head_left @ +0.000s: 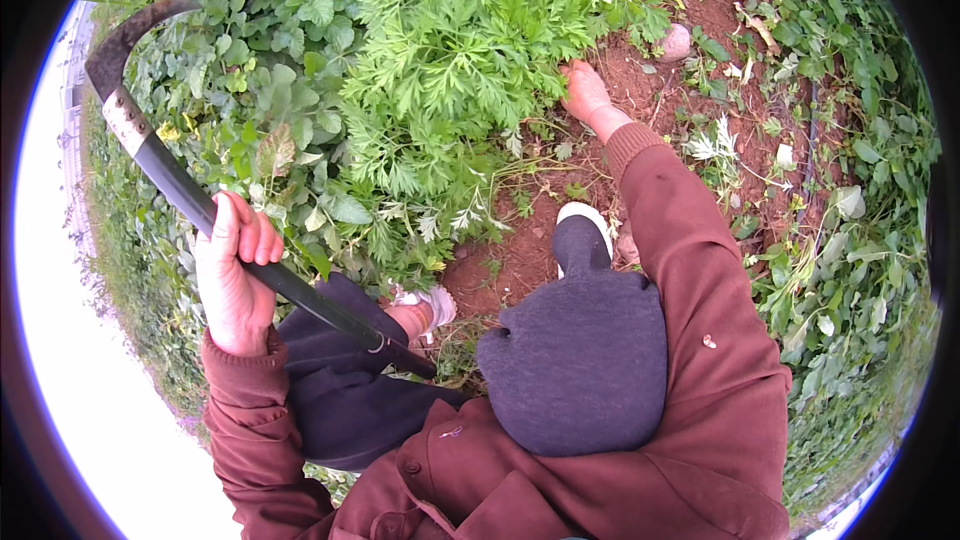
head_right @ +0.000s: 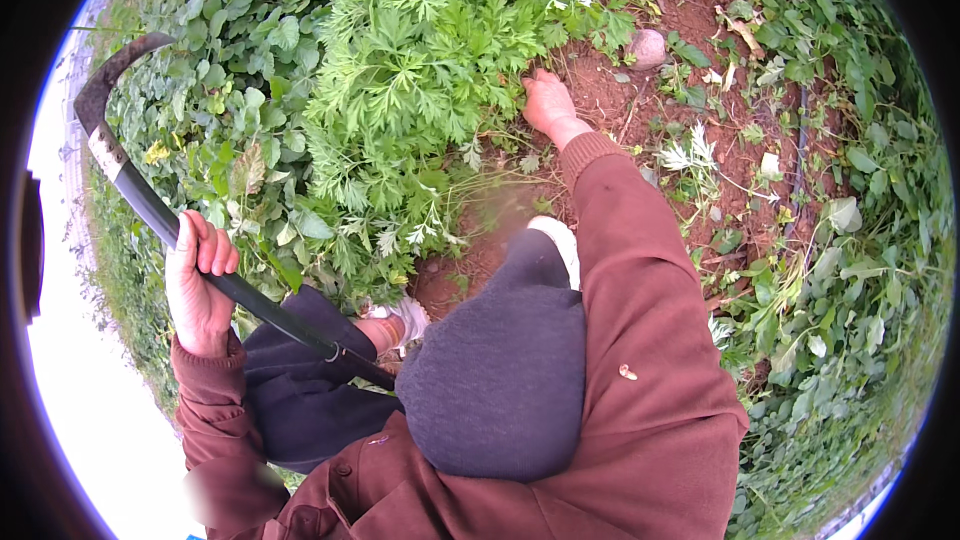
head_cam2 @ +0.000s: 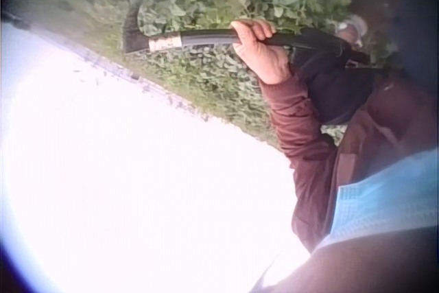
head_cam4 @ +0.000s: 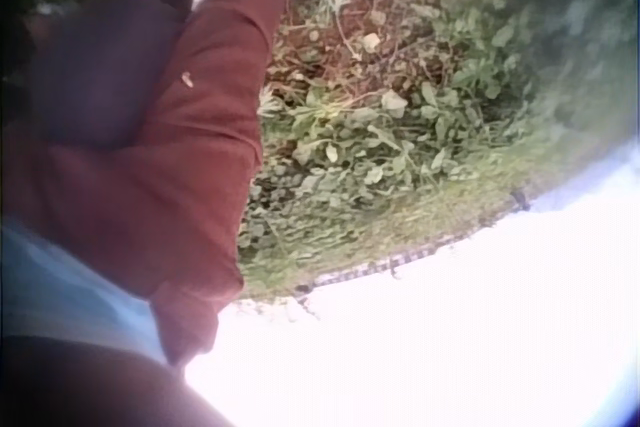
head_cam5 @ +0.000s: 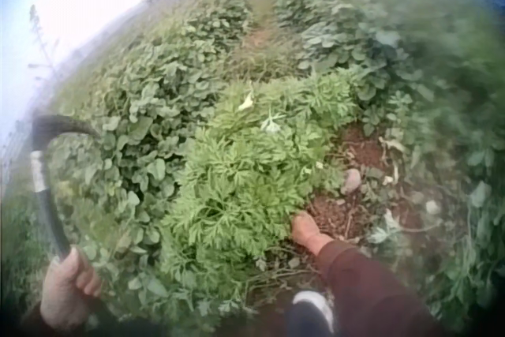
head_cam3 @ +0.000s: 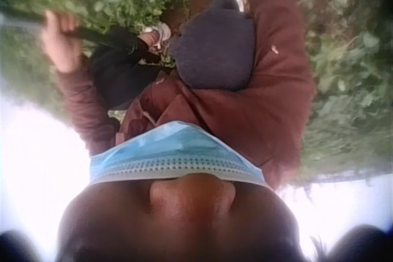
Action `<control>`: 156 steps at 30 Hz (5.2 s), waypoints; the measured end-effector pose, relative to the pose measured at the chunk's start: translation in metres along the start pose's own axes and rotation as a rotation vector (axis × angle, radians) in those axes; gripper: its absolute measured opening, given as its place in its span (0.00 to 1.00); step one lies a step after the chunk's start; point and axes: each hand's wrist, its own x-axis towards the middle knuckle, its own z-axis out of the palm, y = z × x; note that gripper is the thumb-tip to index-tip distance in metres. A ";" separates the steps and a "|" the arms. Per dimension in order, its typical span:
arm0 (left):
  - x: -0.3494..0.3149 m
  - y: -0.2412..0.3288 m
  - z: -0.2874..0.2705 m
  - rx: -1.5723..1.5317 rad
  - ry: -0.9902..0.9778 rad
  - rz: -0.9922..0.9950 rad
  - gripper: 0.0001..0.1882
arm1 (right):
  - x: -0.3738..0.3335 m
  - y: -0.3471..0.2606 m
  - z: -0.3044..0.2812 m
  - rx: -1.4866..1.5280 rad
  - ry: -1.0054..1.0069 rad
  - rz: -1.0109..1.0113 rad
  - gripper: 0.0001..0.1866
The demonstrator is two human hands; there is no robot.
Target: The person uses a sickle to cut weeds at ground level and pulls them out by hand, gathering the removed plants into a growing pile. The person repeatedly cuts and pulls weeds across a small area of soil.
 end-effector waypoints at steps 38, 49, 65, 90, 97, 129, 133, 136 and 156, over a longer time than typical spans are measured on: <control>-0.022 0.005 0.008 0.024 -0.043 0.030 0.16 | -0.070 0.008 -0.014 0.223 -0.295 0.116 0.25; -0.019 0.006 -0.004 0.029 -0.037 0.023 0.15 | -0.064 0.017 0.035 0.783 -0.446 0.258 0.12; -0.066 0.032 -0.035 -0.255 -0.042 0.168 0.14 | -0.110 0.038 -0.225 0.895 0.598 0.342 0.17; -0.117 0.025 -0.001 -0.534 -0.112 0.431 0.13 | -0.329 -0.281 -0.356 0.361 0.608 0.008 0.11; -0.084 0.031 0.007 -0.864 -0.075 0.499 0.15 | -0.342 -0.287 -0.352 -0.141 0.629 -0.118 0.23; -0.116 -0.002 0.104 -0.145 -0.675 0.284 0.13 | -0.487 -0.016 -0.312 0.230 0.958 0.463 0.10; -0.117 0.006 0.080 -0.158 -0.634 0.331 0.12 | -0.388 -0.102 -0.369 0.634 0.937 0.151 0.07; -0.114 0.010 0.063 -0.122 -0.647 0.329 0.13 | -0.304 -0.171 -0.377 0.755 0.829 0.037 0.09; 0.001 0.012 -0.028 -0.531 -0.128 0.011 0.13 | -0.137 -0.367 -0.176 0.615 -0.294 -0.463 0.17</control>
